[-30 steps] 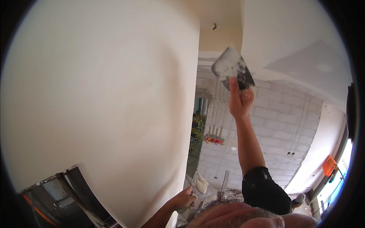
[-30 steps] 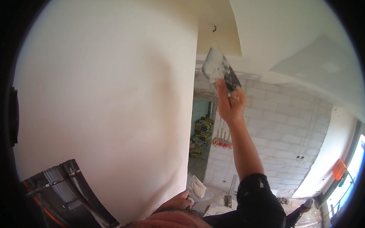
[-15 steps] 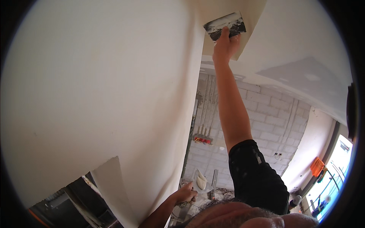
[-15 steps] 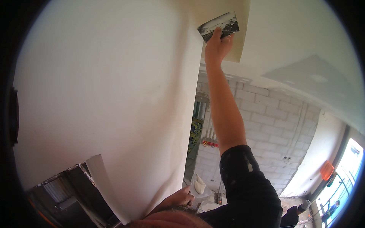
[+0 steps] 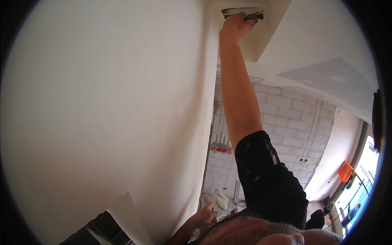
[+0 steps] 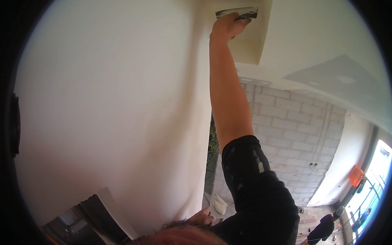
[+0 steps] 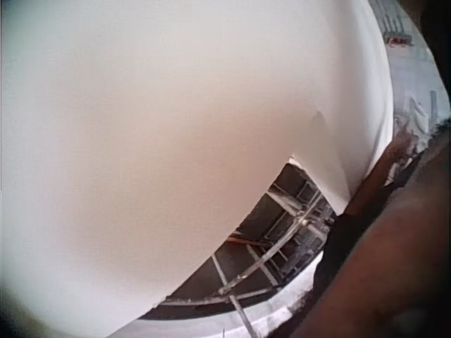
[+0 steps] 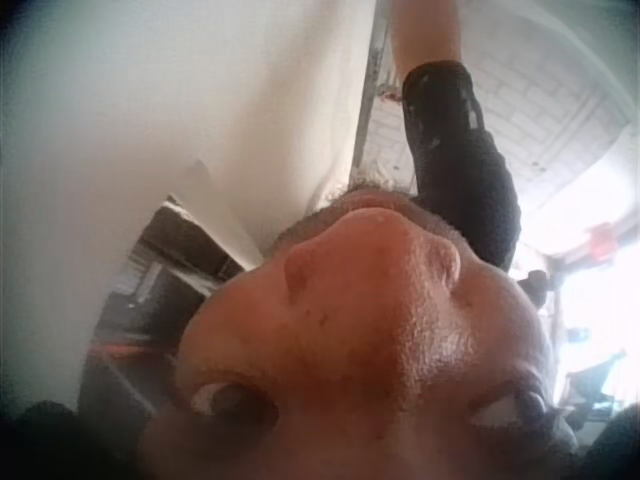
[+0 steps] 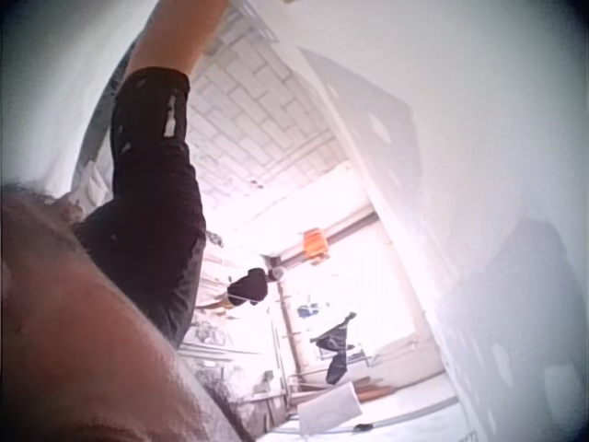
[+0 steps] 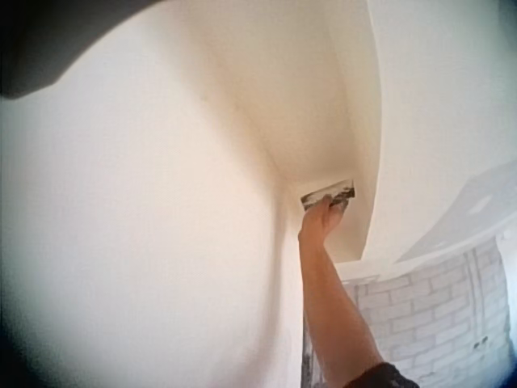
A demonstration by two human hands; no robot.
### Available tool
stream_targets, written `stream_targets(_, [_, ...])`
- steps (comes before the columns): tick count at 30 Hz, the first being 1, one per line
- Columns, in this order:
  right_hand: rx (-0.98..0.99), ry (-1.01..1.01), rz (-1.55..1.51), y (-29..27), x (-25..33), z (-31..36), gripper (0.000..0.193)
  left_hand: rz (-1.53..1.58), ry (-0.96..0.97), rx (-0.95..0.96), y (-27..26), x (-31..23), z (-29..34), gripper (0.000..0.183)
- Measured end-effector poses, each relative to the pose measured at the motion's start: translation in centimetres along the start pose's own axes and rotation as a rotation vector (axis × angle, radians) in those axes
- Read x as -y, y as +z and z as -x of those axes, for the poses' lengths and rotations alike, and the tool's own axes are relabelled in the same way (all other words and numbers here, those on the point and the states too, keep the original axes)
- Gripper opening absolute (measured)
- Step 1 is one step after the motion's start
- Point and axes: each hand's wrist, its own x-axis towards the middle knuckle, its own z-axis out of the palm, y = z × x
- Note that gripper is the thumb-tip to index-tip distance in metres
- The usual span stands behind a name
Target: The person applies plaster to a wall using a trowel and a hawk. They repeatedly scoop plaster from the hawk and spread it onto the wall surface, smoothing it out with the trowel. The person works on a section of the wall, ensuring an even application of the material.
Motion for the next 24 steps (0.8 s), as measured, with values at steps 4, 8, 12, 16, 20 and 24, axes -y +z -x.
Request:
stream_targets(4, [0.020, 0.065, -0.050, 0.5, -1.0, -0.3, 0.055, -0.104, 0.035, -0.051, -0.8, 3.2, -1.7, 0.041])
stream_targets(8, [-0.007, 0.046, -0.141, -0.2, -3.6, -3.6, 0.053, -0.209, 0.043, -0.098, 0.2, -0.9, 0.3, 0.042])
stream_targets(12, [-0.051, 0.034, -0.111, 1.0, -1.7, -2.5, 0.047, -0.211, 0.036, -0.082, -0.6, 1.9, -1.5, 0.043])
stream_targets(16, [-0.055, 0.193, -0.452, 1.6, 1.0, -0.8, 0.045, -0.200, 0.018, -0.079, -0.4, 1.4, -0.6, 0.040])
stream_targets(20, [-0.038, 0.162, -0.389, 2.1, 1.0, -1.0, 0.048, -0.292, 0.066, -0.084, -0.1, -0.7, 0.4, 0.038])
stream_targets(24, [0.004, 0.112, -0.291, 2.0, 1.6, 1.5, 0.044, -0.149, -0.040, -0.005, -0.2, -2.3, 1.3, 0.042])
